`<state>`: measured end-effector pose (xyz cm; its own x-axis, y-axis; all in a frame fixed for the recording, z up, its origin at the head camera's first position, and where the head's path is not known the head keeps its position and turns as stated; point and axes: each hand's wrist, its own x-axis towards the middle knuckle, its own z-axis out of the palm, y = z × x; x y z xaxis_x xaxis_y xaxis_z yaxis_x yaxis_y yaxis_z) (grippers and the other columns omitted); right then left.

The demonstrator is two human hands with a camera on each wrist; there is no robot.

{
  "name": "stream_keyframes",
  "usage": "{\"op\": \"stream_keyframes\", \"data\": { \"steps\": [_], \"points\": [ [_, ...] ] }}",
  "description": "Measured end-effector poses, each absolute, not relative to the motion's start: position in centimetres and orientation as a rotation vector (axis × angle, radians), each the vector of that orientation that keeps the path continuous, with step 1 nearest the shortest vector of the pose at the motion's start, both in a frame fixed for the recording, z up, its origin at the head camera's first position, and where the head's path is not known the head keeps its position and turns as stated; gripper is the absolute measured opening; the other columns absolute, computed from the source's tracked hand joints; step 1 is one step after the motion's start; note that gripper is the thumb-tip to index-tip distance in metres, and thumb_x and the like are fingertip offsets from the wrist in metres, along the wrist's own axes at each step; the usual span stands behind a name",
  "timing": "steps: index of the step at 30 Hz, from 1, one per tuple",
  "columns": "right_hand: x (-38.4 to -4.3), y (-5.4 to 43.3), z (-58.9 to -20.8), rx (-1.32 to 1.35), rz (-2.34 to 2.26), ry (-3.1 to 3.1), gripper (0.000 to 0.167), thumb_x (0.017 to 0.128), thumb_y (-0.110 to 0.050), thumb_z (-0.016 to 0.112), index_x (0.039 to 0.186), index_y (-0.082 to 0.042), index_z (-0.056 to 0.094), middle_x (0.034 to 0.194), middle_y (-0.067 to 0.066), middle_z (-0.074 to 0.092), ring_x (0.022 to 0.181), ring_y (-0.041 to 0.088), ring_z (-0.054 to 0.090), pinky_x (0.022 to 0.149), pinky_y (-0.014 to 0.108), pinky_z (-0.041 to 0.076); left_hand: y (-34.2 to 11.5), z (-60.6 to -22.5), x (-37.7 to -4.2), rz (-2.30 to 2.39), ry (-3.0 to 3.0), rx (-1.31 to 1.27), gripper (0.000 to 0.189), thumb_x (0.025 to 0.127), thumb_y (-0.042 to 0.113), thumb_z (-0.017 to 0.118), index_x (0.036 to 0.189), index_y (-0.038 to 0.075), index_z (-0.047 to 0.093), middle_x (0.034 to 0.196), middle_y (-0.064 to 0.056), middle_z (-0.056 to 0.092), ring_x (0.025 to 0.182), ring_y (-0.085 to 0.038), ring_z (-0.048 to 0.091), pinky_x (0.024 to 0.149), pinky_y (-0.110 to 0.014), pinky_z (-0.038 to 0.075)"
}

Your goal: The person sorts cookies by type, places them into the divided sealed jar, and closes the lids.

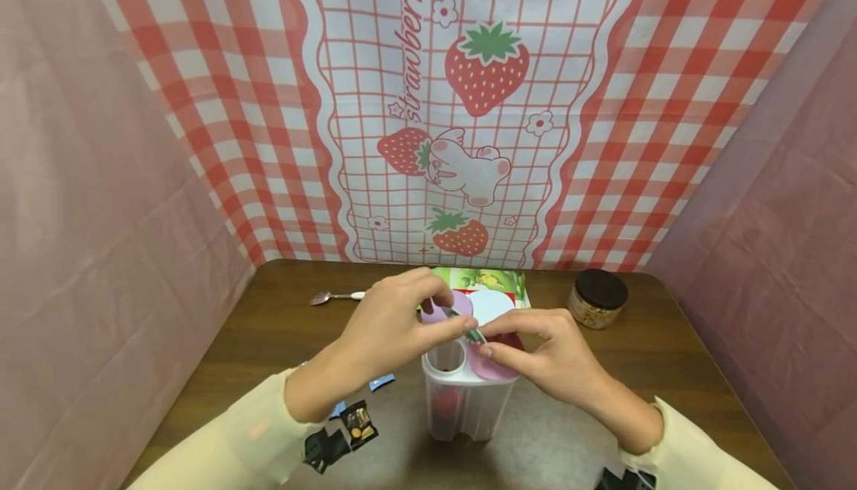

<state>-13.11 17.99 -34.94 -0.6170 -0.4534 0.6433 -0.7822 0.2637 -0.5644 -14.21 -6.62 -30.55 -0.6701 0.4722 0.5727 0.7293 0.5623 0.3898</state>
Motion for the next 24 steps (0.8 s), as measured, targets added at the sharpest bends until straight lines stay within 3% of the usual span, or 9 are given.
{"op": "stream_keyframes", "data": {
  "steps": [5, 12, 17, 24],
  "points": [
    [-13.1, 18.1, -35.0, 1.165, 1.265, -2.162, 0.03, 0.082, -0.003, 0.085, 0.106, -0.02, 0.079, 0.097, -0.007, 0.078, 0.085, 0.008, 0.071, 0.077, 0.021, 0.055, -6.4, -30.3, -14.1, -0.84, -2.454, -0.944, 0.03, 0.082, 0.043, 0.085, 0.085, 0.019, 0.067, 0.084, 0.008, 0.065, 0.076, -0.007, 0.061, 0.068, -0.022, 0.051],
    [-13.4, 19.4, -35.1, 1.24, 1.219, -2.106, 0.035, 0.076, 0.0, 0.088, 0.108, -0.012, 0.078, 0.106, 0.001, 0.077, 0.101, 0.016, 0.071, 0.093, 0.02, 0.053, -7.0, -30.5, -14.0, -0.979, -2.554, -0.955, 0.028, 0.084, 0.042, 0.083, 0.098, 0.019, 0.076, 0.092, 0.012, 0.067, 0.079, -0.009, 0.063, 0.069, -0.023, 0.052],
    [-13.7, 20.7, -35.6, 1.232, 1.168, -2.104, 0.041, 0.07, 0.001, 0.09, 0.107, -0.011, 0.078, 0.105, 0.002, 0.077, 0.1, 0.016, 0.07, 0.095, 0.018, 0.051, -8.0, -31.2, -13.7, -1.078, -2.555, -1.034, 0.025, 0.087, 0.039, 0.082, 0.102, 0.019, 0.077, 0.097, 0.011, 0.069, 0.084, -0.01, 0.064, 0.072, -0.028, 0.054],
    [-13.4, 21.7, -36.3, 1.239, 1.166, -2.143, 0.042, 0.072, 0.0, 0.089, 0.109, -0.014, 0.078, 0.109, 0.002, 0.076, 0.102, 0.016, 0.069, 0.094, 0.018, 0.051, -9.7, -32.5, -13.5, -1.019, -2.491, -1.265, 0.02, 0.092, 0.036, 0.078, 0.104, 0.02, 0.078, 0.108, 0.012, 0.067, 0.098, -0.004, 0.062, 0.083, -0.025, 0.054]
  ]
}}
